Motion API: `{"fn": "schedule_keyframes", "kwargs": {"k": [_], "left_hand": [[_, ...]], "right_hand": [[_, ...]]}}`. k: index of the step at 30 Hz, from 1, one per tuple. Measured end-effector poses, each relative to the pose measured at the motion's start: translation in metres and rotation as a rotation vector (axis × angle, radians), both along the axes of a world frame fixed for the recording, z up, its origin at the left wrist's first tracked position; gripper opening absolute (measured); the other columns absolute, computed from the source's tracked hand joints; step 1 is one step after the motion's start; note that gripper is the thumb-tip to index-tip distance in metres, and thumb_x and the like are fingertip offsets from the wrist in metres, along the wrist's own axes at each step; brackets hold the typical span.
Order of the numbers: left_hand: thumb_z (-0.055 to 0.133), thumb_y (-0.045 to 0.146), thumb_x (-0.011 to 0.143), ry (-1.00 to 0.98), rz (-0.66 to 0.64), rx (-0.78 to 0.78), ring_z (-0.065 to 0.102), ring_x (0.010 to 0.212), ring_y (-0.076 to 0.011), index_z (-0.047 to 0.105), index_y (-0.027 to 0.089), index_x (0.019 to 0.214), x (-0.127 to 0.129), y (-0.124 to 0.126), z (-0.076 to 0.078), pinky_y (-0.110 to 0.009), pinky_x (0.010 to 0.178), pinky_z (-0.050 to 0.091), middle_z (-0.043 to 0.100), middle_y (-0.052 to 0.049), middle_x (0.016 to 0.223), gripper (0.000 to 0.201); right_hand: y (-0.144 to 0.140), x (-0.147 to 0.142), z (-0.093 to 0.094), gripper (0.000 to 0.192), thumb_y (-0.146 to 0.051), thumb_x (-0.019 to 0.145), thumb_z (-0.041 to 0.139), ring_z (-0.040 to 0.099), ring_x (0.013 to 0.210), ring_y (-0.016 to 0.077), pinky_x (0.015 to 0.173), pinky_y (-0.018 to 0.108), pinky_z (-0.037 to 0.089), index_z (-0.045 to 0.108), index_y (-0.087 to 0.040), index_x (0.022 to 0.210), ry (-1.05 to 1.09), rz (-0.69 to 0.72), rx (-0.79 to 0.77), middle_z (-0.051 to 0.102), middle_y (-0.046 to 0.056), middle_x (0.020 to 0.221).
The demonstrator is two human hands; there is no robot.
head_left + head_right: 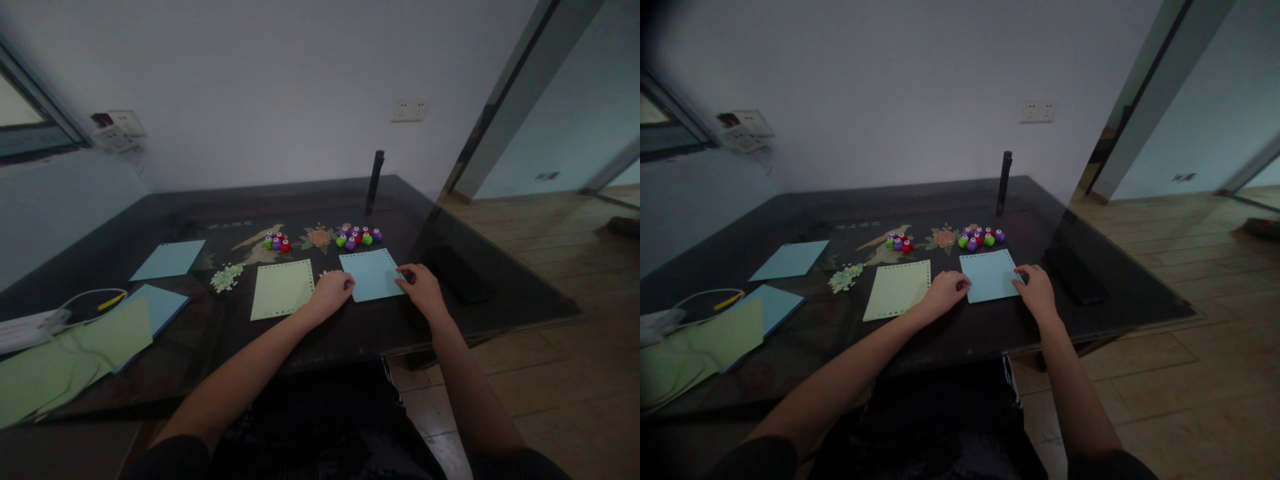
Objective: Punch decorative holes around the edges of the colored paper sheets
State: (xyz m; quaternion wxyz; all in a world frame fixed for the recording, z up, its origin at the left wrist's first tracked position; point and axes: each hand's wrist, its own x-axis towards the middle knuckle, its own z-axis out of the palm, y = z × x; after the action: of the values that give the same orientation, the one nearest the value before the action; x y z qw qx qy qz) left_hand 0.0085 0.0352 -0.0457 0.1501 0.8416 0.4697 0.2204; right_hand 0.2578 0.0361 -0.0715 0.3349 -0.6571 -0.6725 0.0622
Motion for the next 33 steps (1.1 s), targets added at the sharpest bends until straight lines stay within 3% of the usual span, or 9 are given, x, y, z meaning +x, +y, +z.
{"fn": "schedule_keyframes", "kwargs": {"k": [8, 13, 16, 19, 23, 26, 30, 33], "left_hand": [[0.052, 0.015, 0.079, 0.010, 0.019, -0.011, 0.061, 0.078, -0.0174, 0.069, 0.018, 0.089, 0.001, -0.001, 0.002, -0.028, 0.076, 0.047, 0.067, -0.006, 0.085, 0.020], [0.051, 0.018, 0.081, -0.038, -0.015, 0.041, 0.061, 0.080, -0.0168, 0.068, 0.017, 0.091, -0.008, -0.003, 0.025, -0.026, 0.075, 0.047, 0.066, -0.006, 0.089, 0.020], [0.051, 0.021, 0.082, -0.087, -0.028, 0.051, 0.060, 0.078, -0.0158, 0.067, 0.018, 0.093, -0.034, 0.001, 0.044, -0.026, 0.075, 0.047, 0.067, -0.005, 0.088, 0.019], [0.048, 0.022, 0.084, -0.068, 0.039, 0.067, 0.059, 0.075, -0.0150, 0.066, 0.020, 0.095, -0.081, 0.008, 0.051, -0.028, 0.075, 0.047, 0.067, -0.004, 0.089, 0.021], [0.048, 0.020, 0.082, 0.035, 0.244, 0.135, 0.060, 0.079, -0.0178, 0.066, 0.021, 0.093, -0.152, 0.018, 0.038, -0.032, 0.078, 0.047, 0.067, -0.004, 0.093, 0.021], [0.052, 0.022, 0.080, 0.054, 0.301, 0.151, 0.059, 0.091, -0.0209, 0.066, 0.023, 0.094, -0.188, 0.021, 0.022, -0.035, 0.085, 0.046, 0.065, -0.005, 0.096, 0.020], [0.060, 0.034, 0.077, 0.098, 0.282, 0.121, 0.054, 0.107, -0.0241, 0.061, 0.020, 0.108, -0.202, 0.022, 0.010, -0.038, 0.095, 0.041, 0.061, -0.008, 0.108, 0.035], [0.066, 0.043, 0.072, 0.161, 0.267, 0.080, 0.051, 0.110, -0.0260, 0.056, 0.019, 0.117, -0.201, 0.021, 0.006, -0.039, 0.096, 0.039, 0.057, -0.011, 0.115, 0.051]], "right_hand": [[-0.004, -0.003, 0.004, 0.026, -0.028, 0.070, 0.058, 0.050, 0.067, 0.0167, 0.066, 0.032, 0.042, 0.066, -0.018, 0.092, 0.013, -0.001, 0.004, 0.055, 0.005, 0.083], [-0.005, -0.009, 0.014, 0.025, -0.028, 0.071, 0.057, 0.048, 0.064, 0.0162, 0.065, 0.032, 0.041, 0.067, -0.018, 0.092, 0.012, -0.050, 0.034, 0.055, 0.005, 0.085], [-0.002, -0.025, 0.029, 0.023, -0.027, 0.074, 0.056, 0.048, 0.064, 0.0164, 0.066, 0.032, 0.042, 0.067, -0.018, 0.092, 0.030, -0.001, 0.091, 0.057, 0.006, 0.084], [0.003, -0.054, 0.051, 0.020, -0.026, 0.076, 0.056, 0.051, 0.068, 0.0178, 0.069, 0.033, 0.042, 0.066, -0.019, 0.092, 0.071, 0.142, 0.147, 0.060, 0.006, 0.086], [0.018, -0.109, 0.075, 0.018, -0.023, 0.079, 0.056, 0.056, 0.078, 0.0198, 0.074, 0.033, 0.044, 0.065, -0.021, 0.095, 0.084, 0.375, 0.150, 0.064, 0.005, 0.088], [0.034, -0.154, 0.079, 0.019, -0.021, 0.079, 0.058, 0.057, 0.083, 0.0202, 0.075, 0.033, 0.044, 0.065, -0.019, 0.097, -0.009, 0.489, 0.107, 0.064, 0.005, 0.087], [0.053, -0.203, 0.064, 0.029, -0.023, 0.077, 0.063, 0.057, 0.097, 0.0228, 0.082, 0.035, 0.043, 0.064, -0.017, 0.105, -0.202, 0.558, -0.045, 0.065, 0.009, 0.102], [0.056, -0.220, 0.047, 0.037, -0.031, 0.077, 0.065, 0.051, 0.109, 0.0281, 0.086, 0.039, 0.042, 0.063, -0.015, 0.110, -0.349, 0.551, -0.085, 0.061, 0.013, 0.113]]}}
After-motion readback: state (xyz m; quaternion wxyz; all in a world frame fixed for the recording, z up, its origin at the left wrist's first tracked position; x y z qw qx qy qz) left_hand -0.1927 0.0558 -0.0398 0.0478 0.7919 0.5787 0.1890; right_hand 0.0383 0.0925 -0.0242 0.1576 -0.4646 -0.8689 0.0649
